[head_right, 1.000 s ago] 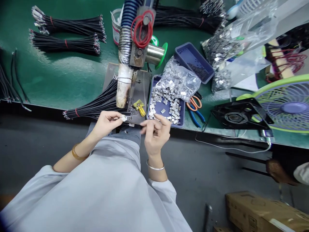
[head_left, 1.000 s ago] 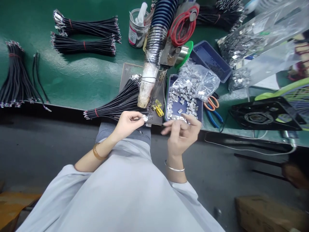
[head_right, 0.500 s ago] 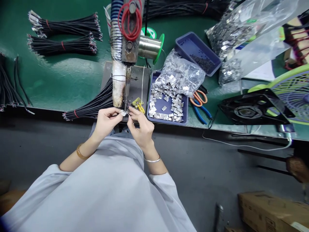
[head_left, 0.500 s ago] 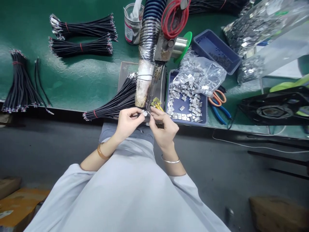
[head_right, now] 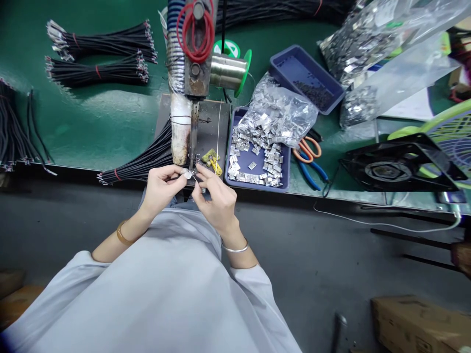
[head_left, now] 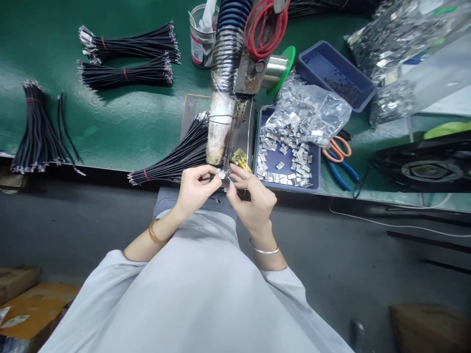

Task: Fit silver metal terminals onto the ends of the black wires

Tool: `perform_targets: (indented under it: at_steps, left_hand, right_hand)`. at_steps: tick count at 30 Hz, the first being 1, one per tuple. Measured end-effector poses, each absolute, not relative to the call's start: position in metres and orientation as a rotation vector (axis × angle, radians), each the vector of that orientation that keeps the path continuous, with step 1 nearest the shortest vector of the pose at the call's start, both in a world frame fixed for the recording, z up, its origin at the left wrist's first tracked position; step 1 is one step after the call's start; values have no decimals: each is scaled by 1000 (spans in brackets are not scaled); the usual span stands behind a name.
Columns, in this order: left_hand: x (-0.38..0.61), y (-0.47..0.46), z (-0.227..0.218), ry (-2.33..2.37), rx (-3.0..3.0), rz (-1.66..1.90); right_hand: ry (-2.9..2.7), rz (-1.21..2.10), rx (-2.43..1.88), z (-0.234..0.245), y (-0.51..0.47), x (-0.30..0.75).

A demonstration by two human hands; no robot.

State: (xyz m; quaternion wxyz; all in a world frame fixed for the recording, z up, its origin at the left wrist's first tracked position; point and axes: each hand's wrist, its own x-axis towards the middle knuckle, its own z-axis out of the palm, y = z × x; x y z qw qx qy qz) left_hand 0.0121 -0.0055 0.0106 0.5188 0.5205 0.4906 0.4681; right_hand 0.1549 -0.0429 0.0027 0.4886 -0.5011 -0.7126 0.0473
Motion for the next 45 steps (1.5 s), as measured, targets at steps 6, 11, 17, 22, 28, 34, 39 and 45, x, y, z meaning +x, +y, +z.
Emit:
perform_targets:
  at_steps: [6, 11, 17, 22, 28, 34, 39, 45]
  left_hand:
    - [13, -8, 11, 1229, 1286, 1075]
    - [10, -10, 10, 1236, 1371, 1030]
    - [-7, -25, -5, 1105, 1655, 844]
    - [-17, -26, -18, 1145, 1689, 1162]
    - [-13, 8, -24, 1307, 2344, 1154]
    - [-6, 11, -30, 1321, 2482, 937]
    - [-7, 7, -30, 1290, 2487, 984]
    - [-9, -4, -19, 1030, 2328, 1305]
  right_hand:
    - [-1749, 170, -1208, 1, -42, 158]
    - [-1623, 278, -1261, 4, -45, 162]
    - [-1213, -236, -1207, 32, -59, 184]
    - [-1384, 163, -1737, 31, -46, 227]
    - [-1795, 314, -1903, 10, -13, 269]
    - [-1918, 354, -1999, 18, 6, 273]
    - [-1770, 541, -2084, 24, 11, 271]
    - [-1562, 216, -1843, 18, -12, 236]
